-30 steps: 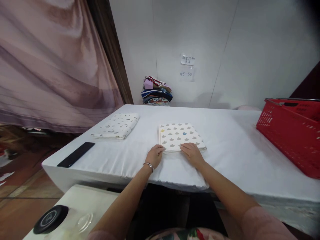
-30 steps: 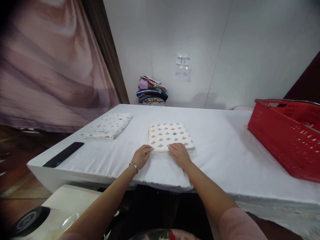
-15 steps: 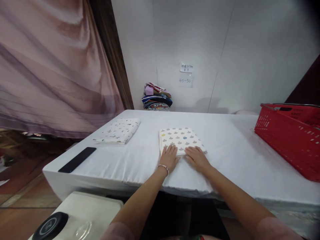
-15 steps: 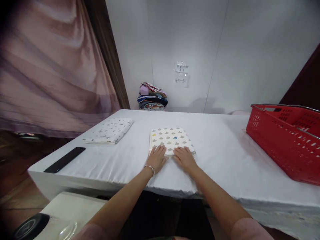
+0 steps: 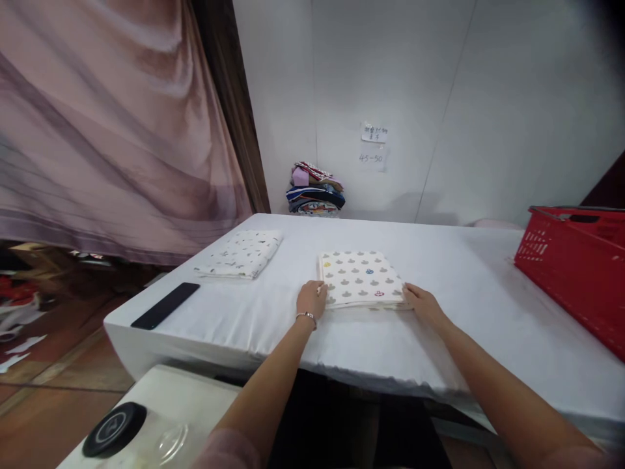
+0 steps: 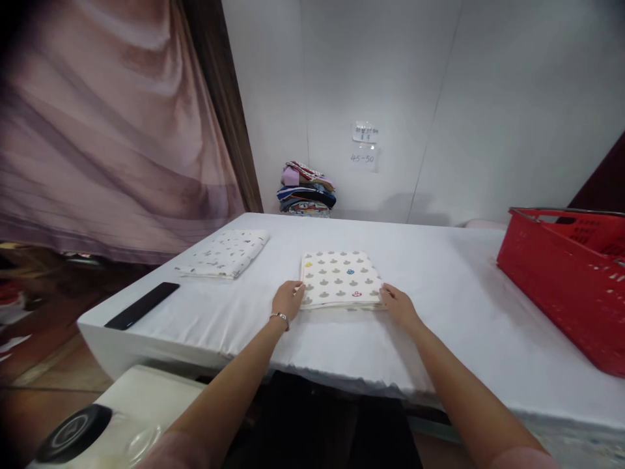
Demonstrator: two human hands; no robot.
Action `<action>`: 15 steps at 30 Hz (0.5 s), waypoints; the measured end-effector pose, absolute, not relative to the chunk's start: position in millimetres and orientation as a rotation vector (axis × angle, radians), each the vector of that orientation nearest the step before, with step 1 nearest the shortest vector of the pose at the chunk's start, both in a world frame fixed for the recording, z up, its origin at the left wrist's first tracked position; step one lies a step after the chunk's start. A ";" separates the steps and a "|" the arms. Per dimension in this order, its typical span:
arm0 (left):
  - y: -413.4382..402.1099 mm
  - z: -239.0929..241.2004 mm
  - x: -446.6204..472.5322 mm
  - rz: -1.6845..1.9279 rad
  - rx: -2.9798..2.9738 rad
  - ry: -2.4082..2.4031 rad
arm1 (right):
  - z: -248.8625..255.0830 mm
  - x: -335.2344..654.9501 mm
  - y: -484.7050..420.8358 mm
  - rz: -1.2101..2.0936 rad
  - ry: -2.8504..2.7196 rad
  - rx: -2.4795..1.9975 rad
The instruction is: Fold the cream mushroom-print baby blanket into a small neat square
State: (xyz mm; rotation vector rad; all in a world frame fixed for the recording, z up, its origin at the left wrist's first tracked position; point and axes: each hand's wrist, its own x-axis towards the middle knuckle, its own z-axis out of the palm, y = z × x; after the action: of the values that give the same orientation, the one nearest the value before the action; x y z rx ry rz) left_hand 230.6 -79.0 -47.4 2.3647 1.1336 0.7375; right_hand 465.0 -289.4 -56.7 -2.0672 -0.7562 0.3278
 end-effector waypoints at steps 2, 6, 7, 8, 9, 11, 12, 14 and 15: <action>-70.1 -41.7 237.3 0.628 2.231 1.212 | -47.3 470.7 -275.9 0.448 -0.655 -2.109; -58.9 -31.7 260.9 0.445 2.071 1.310 | -39.5 483.7 -252.1 0.513 -0.604 -2.239; -57.0 -30.0 267.0 0.421 2.051 1.331 | -39.6 486.0 -247.7 0.504 -0.617 -2.275; -55.4 -28.7 272.4 0.407 2.037 1.350 | -40.2 487.7 -244.1 0.492 -0.636 -2.309; -53.9 -28.1 276.8 0.403 2.028 1.363 | -41.3 488.8 -241.5 0.474 -0.663 -2.340; -51.7 -28.9 281.6 0.425 2.018 1.377 | -44.2 489.8 -238.9 0.431 -0.725 -2.399; -51.0 -30.5 281.9 0.440 2.014 1.383 | -45.9 489.9 -238.7 0.413 -0.754 -2.423; -50.1 -35.4 279.3 0.457 2.006 1.397 | -49.3 490.1 -239.6 0.390 -0.794 -2.447; -49.8 -38.4 277.0 0.455 2.003 1.406 | -50.8 490.4 -240.4 0.383 -0.808 -2.453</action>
State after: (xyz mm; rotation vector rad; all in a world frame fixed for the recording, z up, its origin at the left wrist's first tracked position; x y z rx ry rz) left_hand 277.0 -49.8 -38.4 2.0028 1.4058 0.4550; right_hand 490.4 -240.4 -50.8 -2.4534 -0.8080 0.3827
